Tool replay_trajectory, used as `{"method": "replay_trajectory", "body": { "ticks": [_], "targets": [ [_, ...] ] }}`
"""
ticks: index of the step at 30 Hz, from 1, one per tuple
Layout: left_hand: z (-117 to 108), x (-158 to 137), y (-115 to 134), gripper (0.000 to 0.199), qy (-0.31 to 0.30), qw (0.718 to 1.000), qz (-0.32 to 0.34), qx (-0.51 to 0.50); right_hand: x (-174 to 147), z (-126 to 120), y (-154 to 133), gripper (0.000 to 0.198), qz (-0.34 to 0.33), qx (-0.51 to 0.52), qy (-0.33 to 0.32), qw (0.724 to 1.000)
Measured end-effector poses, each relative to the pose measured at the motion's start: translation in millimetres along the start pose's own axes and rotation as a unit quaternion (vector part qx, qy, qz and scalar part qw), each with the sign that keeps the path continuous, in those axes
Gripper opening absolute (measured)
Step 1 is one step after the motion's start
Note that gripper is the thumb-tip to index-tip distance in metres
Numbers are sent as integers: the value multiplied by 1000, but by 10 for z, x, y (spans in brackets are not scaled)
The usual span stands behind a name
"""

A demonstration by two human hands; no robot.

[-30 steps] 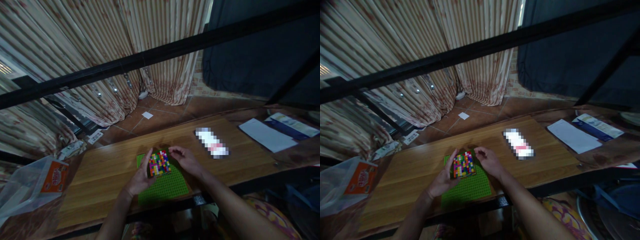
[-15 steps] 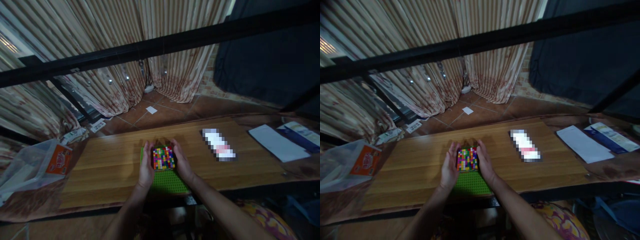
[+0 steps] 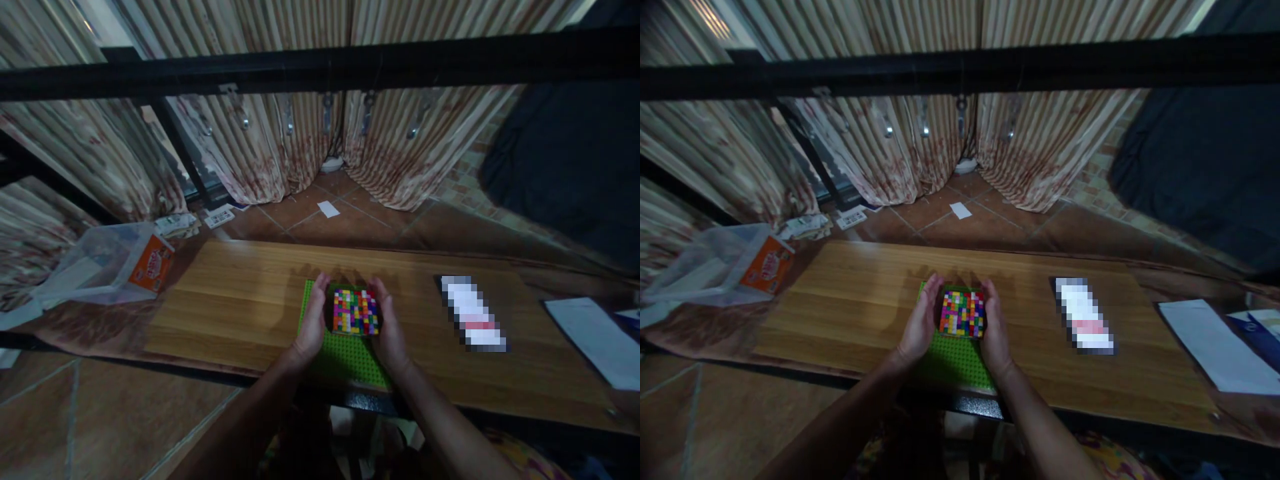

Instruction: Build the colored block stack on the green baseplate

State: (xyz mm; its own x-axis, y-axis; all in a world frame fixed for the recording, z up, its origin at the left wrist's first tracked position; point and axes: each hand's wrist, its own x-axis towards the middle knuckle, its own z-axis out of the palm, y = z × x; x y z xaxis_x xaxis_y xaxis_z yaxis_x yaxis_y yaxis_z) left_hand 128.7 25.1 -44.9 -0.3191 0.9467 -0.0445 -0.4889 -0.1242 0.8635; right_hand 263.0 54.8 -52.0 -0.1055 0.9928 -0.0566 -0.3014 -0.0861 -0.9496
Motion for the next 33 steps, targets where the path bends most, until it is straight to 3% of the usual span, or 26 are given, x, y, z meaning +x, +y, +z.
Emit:
{"method": "replay_trajectory", "body": {
  "ticks": [13, 18, 28, 33],
  "targets": [
    [-134, -6, -119, 61, -20, 992, 64, 108, 28, -30, 49, 53, -15, -44, -1, 999],
    [-100, -14, -102, 62, -15, 986, 54, 159, 30, -13, 44, 54, -12, -36, -1, 999],
    [-44, -109, -3, 54, -71, 931, 64, 354, 10, 5, -19, 57, 17, -6, -69, 997],
    [-14, -122, 34, 53, -83, 913, 66, 394, 33, 17, -61, 52, 1, -19, -45, 999]
  ]
}}
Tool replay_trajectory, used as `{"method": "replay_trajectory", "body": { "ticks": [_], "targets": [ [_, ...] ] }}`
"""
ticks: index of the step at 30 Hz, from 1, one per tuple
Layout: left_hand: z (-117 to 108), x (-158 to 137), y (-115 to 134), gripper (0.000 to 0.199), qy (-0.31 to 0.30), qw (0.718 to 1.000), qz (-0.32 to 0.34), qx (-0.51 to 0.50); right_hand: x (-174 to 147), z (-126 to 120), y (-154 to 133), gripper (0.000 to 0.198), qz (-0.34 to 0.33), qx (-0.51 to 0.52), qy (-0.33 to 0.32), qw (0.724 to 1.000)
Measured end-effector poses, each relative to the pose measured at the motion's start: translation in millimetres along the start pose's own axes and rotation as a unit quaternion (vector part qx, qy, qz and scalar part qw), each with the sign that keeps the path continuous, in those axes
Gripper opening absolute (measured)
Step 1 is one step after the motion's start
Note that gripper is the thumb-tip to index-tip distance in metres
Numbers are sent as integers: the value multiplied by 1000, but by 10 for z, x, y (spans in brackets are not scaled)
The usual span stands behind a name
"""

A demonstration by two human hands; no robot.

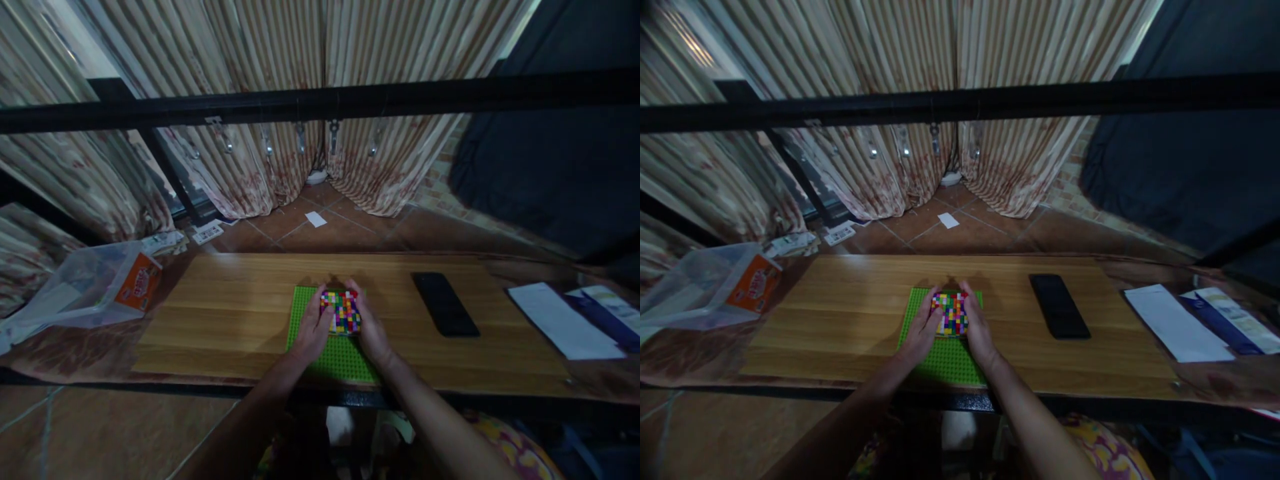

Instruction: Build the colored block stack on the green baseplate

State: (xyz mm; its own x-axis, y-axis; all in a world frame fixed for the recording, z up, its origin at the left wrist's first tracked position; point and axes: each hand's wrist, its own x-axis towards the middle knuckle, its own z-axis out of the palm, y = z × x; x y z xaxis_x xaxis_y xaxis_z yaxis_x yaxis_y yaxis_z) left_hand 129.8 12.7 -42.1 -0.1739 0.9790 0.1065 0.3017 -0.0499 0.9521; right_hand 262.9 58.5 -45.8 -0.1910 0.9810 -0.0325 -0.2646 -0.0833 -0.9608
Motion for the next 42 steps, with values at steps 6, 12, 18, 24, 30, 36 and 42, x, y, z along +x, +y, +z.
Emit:
{"method": "replay_trajectory", "body": {
  "ticks": [6, 12, 18, 24, 30, 36, 42],
  "targets": [
    [40, 10, -13, 49, 30, 999, -5, -27, 21, 19, -75, 46, 7, -9, 11, 1000],
    [40, 32, -39, 49, 32, 999, -7, -18, 27, 22, -116, 43, 1, -29, 16, 999],
    [32, 30, -6, 47, 35, 999, -12, 7, 36, 13, -103, 44, 11, -23, 18, 1000],
    [24, 30, 5, 46, 34, 999, 0, 0, 31, 1, -106, 43, 7, -32, 17, 999],
    [24, 27, 16, 47, 38, 999, -6, 1, 30, -10, -95, 41, -2, -35, 9, 999],
    [27, 22, 11, 46, 47, 999, -5, -13, 26, -20, -85, 40, -8, -45, 11, 999],
    [21, 24, 23, 46, 41, 999, -13, 5, 17, -23, -100, 40, -12, -53, 4, 999]
  ]
}}
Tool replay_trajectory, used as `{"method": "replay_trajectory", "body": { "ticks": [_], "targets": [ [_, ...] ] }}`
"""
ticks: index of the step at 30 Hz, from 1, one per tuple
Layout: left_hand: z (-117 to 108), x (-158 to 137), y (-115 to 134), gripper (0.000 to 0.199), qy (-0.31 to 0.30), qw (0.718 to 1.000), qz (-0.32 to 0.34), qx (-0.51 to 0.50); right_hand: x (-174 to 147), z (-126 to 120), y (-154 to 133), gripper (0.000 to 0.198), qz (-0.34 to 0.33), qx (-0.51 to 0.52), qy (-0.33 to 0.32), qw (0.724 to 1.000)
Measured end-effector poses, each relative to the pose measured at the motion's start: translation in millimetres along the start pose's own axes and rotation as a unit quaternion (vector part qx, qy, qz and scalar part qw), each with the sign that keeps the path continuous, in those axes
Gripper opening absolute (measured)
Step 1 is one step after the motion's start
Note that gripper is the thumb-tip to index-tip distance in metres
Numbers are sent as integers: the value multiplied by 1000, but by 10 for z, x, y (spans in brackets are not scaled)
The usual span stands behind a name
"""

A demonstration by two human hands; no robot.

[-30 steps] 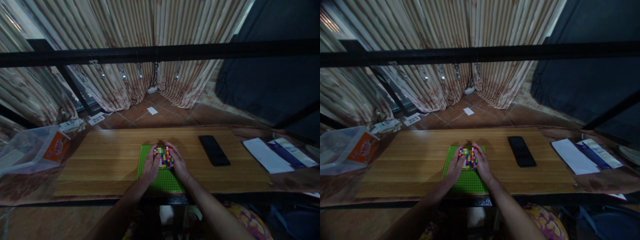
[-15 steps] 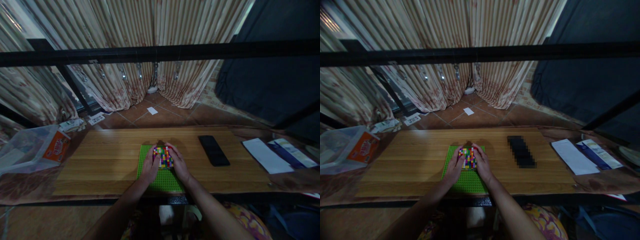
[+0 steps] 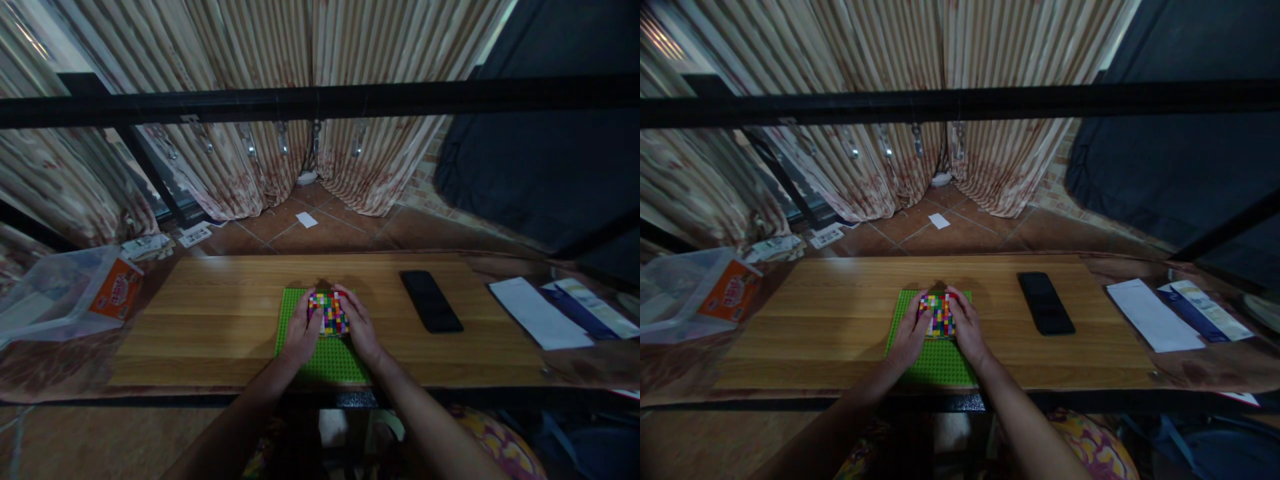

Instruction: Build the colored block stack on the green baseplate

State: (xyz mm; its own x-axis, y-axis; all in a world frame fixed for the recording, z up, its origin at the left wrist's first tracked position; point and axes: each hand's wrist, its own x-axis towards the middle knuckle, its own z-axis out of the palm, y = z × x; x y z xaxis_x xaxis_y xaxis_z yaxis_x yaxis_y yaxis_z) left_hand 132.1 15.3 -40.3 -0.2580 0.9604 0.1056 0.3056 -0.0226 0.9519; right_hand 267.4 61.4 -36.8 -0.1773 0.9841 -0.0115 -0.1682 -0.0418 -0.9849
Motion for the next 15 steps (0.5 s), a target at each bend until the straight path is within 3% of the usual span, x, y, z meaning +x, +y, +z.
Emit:
{"method": "replay_trajectory", "body": {
  "ticks": [15],
  "targets": [
    [19, 1, 9, 44, 2, 1000, 3, -16, -29, -3, 4, 44, -6, -12, -6, 1000]
  ]
}}
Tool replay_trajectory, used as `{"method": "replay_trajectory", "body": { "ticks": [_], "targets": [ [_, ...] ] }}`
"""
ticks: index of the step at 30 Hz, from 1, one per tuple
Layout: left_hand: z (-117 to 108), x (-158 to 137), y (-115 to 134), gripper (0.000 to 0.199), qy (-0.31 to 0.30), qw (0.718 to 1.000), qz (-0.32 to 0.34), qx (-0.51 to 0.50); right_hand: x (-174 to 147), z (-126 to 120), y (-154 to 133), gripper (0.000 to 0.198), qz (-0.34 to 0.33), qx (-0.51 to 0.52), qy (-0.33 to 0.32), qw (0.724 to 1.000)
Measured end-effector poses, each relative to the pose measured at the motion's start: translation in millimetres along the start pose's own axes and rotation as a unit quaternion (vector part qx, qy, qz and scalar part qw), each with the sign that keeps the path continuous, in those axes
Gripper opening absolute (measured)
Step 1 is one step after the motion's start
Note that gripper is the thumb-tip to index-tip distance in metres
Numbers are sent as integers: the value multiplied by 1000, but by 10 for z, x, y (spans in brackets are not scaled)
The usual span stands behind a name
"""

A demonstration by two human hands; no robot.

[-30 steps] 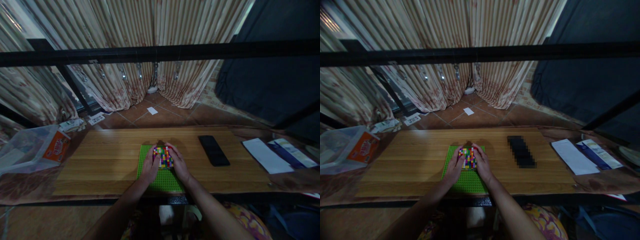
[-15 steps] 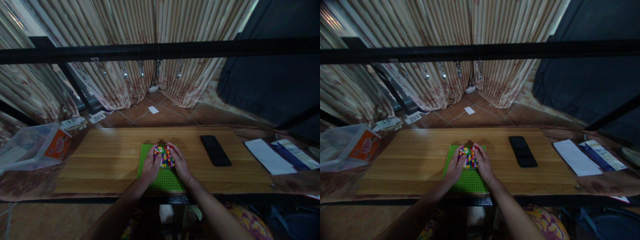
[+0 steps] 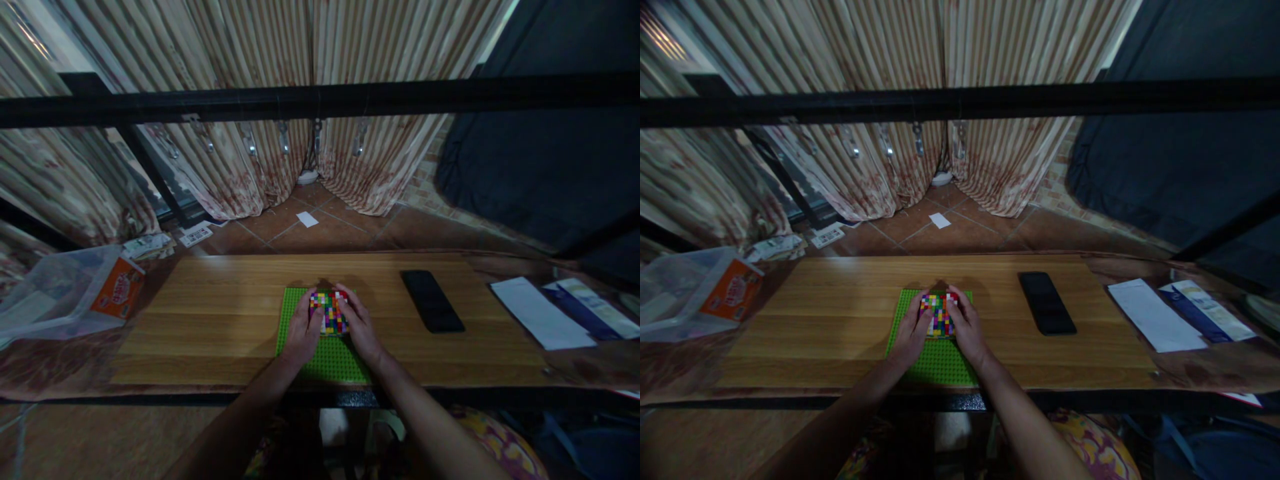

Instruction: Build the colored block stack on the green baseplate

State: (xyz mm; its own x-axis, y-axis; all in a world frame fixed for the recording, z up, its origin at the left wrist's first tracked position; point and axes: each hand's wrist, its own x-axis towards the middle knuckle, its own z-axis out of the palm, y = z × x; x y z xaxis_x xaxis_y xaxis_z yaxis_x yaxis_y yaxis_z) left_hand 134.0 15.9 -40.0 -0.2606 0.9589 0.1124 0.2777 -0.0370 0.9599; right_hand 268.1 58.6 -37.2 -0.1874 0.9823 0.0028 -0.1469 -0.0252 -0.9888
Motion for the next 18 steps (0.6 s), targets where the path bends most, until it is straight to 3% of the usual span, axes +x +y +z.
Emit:
{"method": "replay_trajectory", "body": {
  "ticks": [6, 18],
  "targets": [
    [47, 3, -7, 44, 13, 1000, 14, 10, -110, -19, -11, 68, -22, -59, -34, 997],
    [51, -6, 44, 52, -5, 999, 13, 44, -156, 18, -17, 68, -42, -131, -31, 990]
  ]
}}
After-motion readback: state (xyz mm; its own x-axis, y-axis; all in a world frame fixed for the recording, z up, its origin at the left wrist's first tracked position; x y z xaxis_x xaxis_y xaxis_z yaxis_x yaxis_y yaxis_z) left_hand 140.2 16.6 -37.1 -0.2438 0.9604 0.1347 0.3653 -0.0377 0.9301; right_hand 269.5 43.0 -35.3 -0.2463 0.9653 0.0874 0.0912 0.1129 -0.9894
